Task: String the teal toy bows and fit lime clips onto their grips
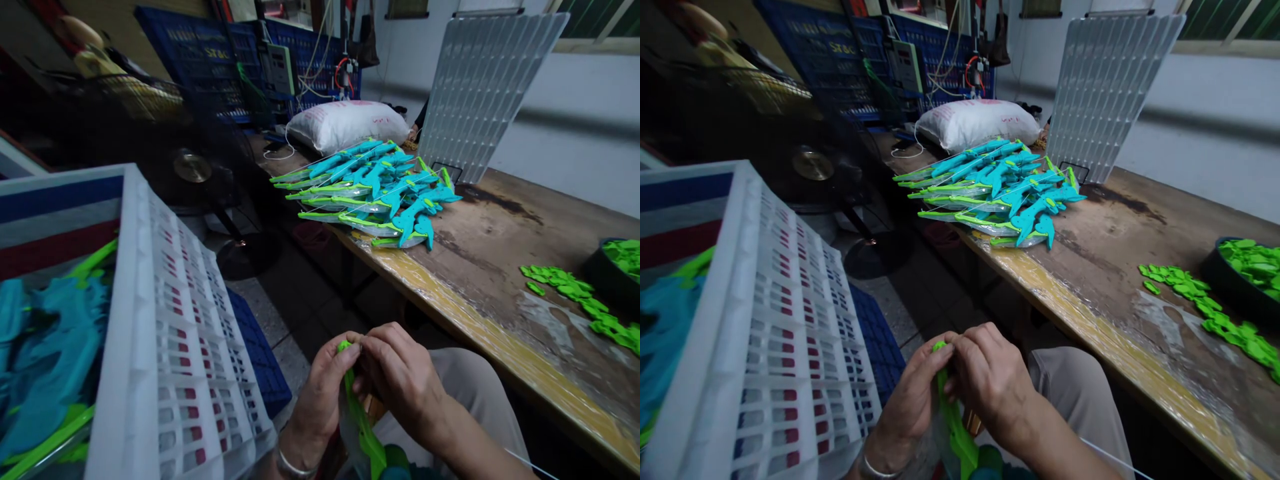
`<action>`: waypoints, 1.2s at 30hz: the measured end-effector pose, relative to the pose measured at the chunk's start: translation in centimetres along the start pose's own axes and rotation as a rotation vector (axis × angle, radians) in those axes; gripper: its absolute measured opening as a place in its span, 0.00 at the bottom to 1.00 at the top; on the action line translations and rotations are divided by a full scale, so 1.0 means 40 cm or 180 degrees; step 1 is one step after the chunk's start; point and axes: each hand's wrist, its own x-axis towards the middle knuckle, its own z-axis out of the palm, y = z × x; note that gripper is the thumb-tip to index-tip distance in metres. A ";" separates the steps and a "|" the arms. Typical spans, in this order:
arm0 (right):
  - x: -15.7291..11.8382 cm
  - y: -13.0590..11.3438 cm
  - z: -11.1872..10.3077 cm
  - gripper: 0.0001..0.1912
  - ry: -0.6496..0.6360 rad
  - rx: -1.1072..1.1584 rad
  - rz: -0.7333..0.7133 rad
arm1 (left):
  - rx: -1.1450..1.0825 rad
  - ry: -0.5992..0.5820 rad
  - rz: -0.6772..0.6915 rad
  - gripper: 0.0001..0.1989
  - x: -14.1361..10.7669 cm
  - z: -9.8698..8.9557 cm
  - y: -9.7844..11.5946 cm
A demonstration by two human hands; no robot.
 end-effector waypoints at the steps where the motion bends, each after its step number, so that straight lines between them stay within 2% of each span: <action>1: 0.002 0.001 -0.001 0.11 -0.0032 -0.0095 -0.0067 | -0.0007 0.0026 -0.0007 0.18 0.001 0.002 -0.002; 4: 0.009 0.001 -0.002 0.09 -0.0040 -0.0349 -0.0107 | -0.0093 0.0076 -0.0057 0.18 0.001 0.007 -0.008; 8: 0.004 0.000 0.000 0.08 0.0088 -0.0449 0.0129 | -0.0283 0.0039 -0.0063 0.18 0.000 0.013 -0.006; 16: -0.002 -0.011 -0.013 0.05 0.0107 0.0214 0.0678 | -0.0342 -0.0016 -0.0111 0.18 0.005 0.006 -0.006; 20: 0.005 -0.007 -0.012 0.06 -0.0197 0.0326 0.0711 | -0.0304 0.0196 -0.0158 0.22 0.002 0.008 -0.007; 22: 0.006 -0.001 -0.008 0.08 -0.0325 0.0306 0.0722 | -0.0224 0.0188 -0.0178 0.23 0.000 0.009 -0.008; 27: 0.015 -0.003 -0.031 0.12 -0.0749 -0.0344 0.0550 | -0.0119 0.0102 -0.0228 0.23 -0.001 0.015 -0.009; 30: 0.017 -0.017 -0.077 0.14 -0.1002 -0.0834 0.0282 | -0.0099 -0.0093 -0.0255 0.23 0.005 0.021 -0.004; 34: -0.015 -0.030 -0.141 0.10 -0.1493 -0.1153 0.0106 | -0.0125 -0.0504 -0.0249 0.23 0.013 0.031 0.007; 36: -0.030 -0.032 -0.163 0.09 -0.1566 -0.1392 -0.0160 | -0.0225 -0.0745 -0.0225 0.23 0.017 0.043 0.017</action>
